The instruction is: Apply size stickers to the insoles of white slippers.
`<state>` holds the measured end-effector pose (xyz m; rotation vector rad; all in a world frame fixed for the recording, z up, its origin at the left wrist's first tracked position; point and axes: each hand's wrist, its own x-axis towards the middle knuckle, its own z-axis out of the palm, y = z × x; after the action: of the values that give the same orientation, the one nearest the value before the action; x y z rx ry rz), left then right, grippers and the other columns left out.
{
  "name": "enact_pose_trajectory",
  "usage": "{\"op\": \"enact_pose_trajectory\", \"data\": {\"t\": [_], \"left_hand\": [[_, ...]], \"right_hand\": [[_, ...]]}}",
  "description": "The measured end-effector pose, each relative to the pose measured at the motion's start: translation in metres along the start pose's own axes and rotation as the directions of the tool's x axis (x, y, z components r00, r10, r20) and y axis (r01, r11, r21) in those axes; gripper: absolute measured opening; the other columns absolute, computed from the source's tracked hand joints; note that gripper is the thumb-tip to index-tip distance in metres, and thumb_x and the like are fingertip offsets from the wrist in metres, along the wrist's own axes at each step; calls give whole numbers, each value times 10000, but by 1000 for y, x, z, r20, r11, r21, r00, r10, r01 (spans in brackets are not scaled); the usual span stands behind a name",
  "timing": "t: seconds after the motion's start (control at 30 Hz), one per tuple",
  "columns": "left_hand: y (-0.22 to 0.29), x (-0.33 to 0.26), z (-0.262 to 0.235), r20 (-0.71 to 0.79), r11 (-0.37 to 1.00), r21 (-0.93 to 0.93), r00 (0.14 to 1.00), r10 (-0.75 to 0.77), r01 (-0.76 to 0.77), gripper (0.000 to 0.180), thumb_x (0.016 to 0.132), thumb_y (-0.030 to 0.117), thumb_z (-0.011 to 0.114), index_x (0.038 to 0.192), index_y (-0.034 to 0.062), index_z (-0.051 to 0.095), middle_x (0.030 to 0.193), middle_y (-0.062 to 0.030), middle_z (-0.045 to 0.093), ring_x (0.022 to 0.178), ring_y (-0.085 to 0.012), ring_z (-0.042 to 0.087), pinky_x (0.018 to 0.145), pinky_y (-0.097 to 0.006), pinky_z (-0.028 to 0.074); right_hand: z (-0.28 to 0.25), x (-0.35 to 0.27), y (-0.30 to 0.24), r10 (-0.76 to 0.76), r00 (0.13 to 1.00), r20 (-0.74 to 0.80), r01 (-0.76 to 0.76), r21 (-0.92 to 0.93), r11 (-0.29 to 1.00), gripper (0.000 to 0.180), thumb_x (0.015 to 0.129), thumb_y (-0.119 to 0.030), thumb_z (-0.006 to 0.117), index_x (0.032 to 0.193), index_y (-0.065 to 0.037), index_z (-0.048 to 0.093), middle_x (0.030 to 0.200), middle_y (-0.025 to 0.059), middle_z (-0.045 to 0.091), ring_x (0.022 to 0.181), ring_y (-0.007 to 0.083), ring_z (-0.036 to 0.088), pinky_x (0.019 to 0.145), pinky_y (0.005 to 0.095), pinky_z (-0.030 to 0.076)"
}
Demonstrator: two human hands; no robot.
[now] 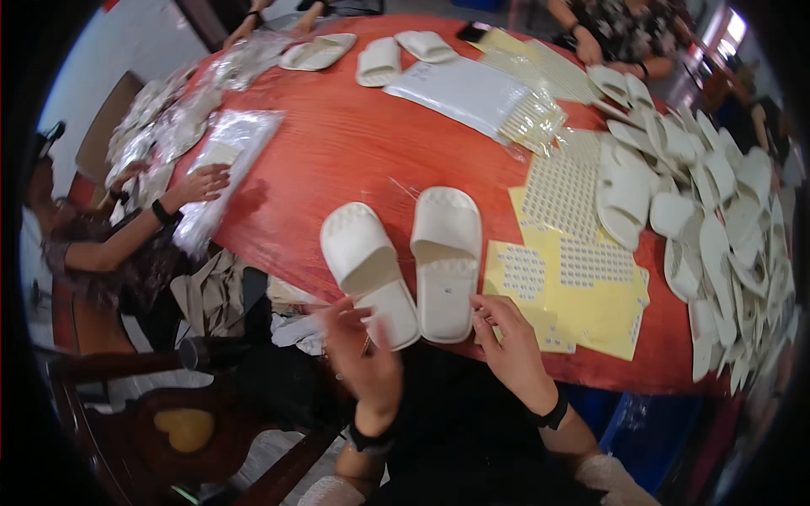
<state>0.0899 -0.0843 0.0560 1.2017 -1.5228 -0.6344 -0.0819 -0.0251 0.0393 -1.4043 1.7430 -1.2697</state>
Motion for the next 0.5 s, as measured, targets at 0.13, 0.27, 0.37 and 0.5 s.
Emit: {"op": "enact_pose_trajectory", "data": {"t": [0.13,0.27,0.37,0.5], "left_hand": [[21,27,-81,-839,927,125,461,289,-354,595,866,12,500,1407,-57,261,1147,-132,469,875,-177,499,834,-304,394],[45,26,-151,-740,682,669,-351,574,-294,585,881,130,497,1396,-48,285,1229,-129,473,989,-186,492,858,-327,373],[44,25,-146,-669,634,739,-356,653,-227,521,903,179,465,1357,-47,346,1245,-127,463,1042,-209,488,865,-347,370],[28,21,-91,-817,740,509,24,576,-439,501,862,140,511,1306,-70,411,1172,-162,513,953,-224,528,824,-343,386]], "right_hand": [[15,12,2,-5,999,53,11,-106,994,274,852,-44,576,1121,0,553,1042,165,560,862,309,589,754,351,483],[19,18,0,18,983,181,23,-219,975,271,854,-51,563,1113,27,547,1083,179,539,931,316,564,795,361,472],[17,17,1,-52,978,204,96,-212,972,264,860,-46,554,1111,35,549,1090,174,540,911,298,568,793,358,468],[15,19,9,14,994,112,2,-147,989,265,869,-36,557,1124,33,550,1039,165,573,875,263,598,767,328,483]]}}
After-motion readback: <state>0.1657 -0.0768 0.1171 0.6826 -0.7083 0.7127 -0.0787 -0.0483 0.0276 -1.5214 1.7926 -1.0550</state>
